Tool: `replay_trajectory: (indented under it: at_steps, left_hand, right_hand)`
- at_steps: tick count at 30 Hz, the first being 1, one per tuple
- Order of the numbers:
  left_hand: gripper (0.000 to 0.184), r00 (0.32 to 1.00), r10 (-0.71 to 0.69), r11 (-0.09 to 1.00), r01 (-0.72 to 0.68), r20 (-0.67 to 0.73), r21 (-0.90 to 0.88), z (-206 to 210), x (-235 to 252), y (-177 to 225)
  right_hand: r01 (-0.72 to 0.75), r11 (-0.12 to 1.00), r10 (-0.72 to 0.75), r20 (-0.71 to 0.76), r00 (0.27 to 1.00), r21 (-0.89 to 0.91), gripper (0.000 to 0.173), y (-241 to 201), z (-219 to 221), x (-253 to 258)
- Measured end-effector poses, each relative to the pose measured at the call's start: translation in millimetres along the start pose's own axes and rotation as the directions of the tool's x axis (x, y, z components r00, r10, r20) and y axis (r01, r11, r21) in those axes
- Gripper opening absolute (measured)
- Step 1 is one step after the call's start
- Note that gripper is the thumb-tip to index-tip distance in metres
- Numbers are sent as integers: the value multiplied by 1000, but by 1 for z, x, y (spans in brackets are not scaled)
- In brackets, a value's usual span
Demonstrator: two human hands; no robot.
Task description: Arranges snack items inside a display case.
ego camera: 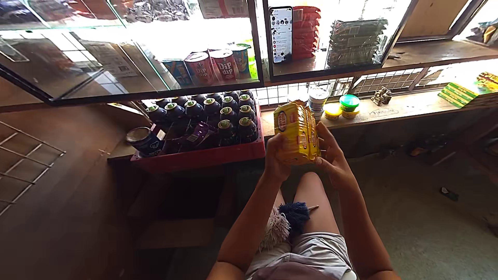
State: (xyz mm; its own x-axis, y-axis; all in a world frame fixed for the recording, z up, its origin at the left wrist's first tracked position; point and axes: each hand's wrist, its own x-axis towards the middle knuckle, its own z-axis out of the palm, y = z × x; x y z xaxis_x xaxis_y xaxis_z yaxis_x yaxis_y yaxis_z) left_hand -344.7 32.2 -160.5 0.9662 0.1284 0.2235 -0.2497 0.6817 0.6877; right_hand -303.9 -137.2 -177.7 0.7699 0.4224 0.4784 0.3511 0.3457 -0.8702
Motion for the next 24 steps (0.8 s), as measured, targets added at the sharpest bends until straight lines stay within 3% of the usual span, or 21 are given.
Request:
replay_trajectory:
  at_steps: [1, 3, 5, 7, 9, 13, 16, 18, 21, 24]
  left_hand:
    - [55, 999, -16, 996, 19, 35, -86, -1, 3, 2]
    - [63, 993, -59, 981, 76, 103, -178, -1, 6, 4]
    - [67, 985, -117, 981, 135, 130, -138, 2, 4, 2]
    - [59, 981, -184, 977, 175, 67, 126, 11, 0, 3]
    - [48, 977, -212, 882, 184, 16, 433, 19, -2, 8]
    - [48, 1000, 16, 745, -29, 26, 666, 18, 0, 5]
    - [33, 981, 185, 644, -170, 65, 746, 17, -3, 2]
    - [49, 967, 199, 695, -252, 158, 673, 14, -10, -4]
    - [96, 947, 222, 780, -315, 231, 541, 14, -20, -17]
    - [103, 939, 311, 725, -333, 145, 603, 18, -23, -24]
  right_hand:
    - [5, 1000, -4, -72, 997, 11, 99, -2, 0, 2]
    - [-82, 995, 92, -175, 980, 63, 109, -2, -2, 5]
    - [-186, 960, 219, -146, 965, 210, 116, 7, -4, 3]
    - [-247, 859, 326, -106, 940, 448, 102, 16, 1, -4]
    - [-260, 743, 378, -67, 923, 616, 90, 29, 1, -13]
    - [-186, 613, 386, -85, 919, 768, 78, 54, 5, -30]
    - [-103, 607, 385, -178, 905, 788, 72, 52, 15, -31]
    - [-35, 643, 367, -268, 891, 765, 74, 45, 22, -28]
    - [57, 718, 314, -395, 863, 694, 76, 33, 32, -21]
    - [75, 785, 302, -485, 820, 615, 67, 20, 39, -19]
